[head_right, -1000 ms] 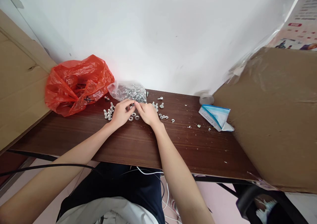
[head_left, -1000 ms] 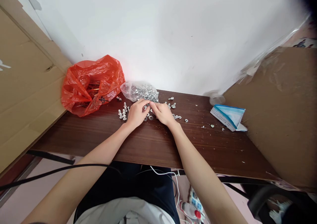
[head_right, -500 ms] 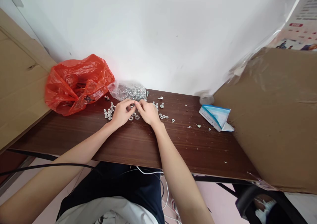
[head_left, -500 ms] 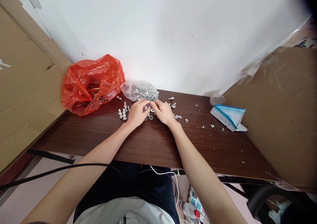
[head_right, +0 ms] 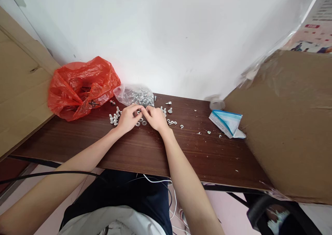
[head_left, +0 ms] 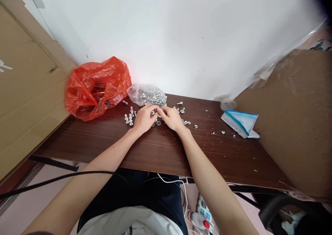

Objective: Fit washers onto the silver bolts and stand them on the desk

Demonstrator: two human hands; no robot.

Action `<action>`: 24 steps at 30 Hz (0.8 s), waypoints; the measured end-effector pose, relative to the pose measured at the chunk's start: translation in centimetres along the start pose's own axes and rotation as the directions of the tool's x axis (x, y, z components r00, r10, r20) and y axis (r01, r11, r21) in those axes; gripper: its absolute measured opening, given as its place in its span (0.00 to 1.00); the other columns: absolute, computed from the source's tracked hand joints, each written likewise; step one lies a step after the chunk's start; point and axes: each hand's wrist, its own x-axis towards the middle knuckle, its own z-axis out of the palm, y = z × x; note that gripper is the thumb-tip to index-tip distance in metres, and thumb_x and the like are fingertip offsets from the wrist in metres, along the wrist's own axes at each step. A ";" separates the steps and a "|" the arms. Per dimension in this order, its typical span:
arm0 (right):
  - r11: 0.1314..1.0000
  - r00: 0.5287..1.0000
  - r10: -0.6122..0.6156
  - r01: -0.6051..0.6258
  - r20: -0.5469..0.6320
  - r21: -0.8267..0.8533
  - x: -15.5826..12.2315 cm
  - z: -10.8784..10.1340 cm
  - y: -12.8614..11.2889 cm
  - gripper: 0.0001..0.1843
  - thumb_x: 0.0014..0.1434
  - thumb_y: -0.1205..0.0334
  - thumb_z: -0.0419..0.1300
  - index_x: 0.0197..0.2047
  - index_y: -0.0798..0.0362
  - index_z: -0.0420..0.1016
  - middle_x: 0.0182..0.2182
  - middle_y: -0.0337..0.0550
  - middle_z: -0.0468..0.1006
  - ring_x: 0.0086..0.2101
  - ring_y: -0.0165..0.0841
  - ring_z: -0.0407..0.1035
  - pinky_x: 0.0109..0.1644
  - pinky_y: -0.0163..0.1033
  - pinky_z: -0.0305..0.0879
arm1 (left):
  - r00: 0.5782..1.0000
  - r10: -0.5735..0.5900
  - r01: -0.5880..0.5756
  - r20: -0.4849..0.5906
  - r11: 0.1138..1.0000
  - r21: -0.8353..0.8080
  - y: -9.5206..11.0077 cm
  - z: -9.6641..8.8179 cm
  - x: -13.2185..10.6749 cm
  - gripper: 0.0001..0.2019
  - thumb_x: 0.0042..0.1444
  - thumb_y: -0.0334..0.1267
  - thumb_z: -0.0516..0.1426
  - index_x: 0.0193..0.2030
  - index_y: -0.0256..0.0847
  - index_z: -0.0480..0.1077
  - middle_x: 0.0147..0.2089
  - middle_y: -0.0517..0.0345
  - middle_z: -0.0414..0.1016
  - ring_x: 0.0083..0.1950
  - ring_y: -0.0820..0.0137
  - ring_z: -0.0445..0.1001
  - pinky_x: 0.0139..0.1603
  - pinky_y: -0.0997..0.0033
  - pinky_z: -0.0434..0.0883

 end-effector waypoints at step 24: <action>0.989 1.000 0.015 -0.014 -0.009 0.147 0.2 0.4 0.4 0.17 0.65 0.49 0.48 0.28 0.49 0.61 0.16 0.34 0.66 0.21 0.31 0.64 0.30 0.35 0.56 | 0.999 -0.021 0.019 -0.027 0.996 -0.087 -0.3 0.2 0.0 0.12 0.56 0.34 0.56 0.47 0.41 0.72 0.39 0.58 0.77 0.28 0.76 0.67 0.37 0.72 0.68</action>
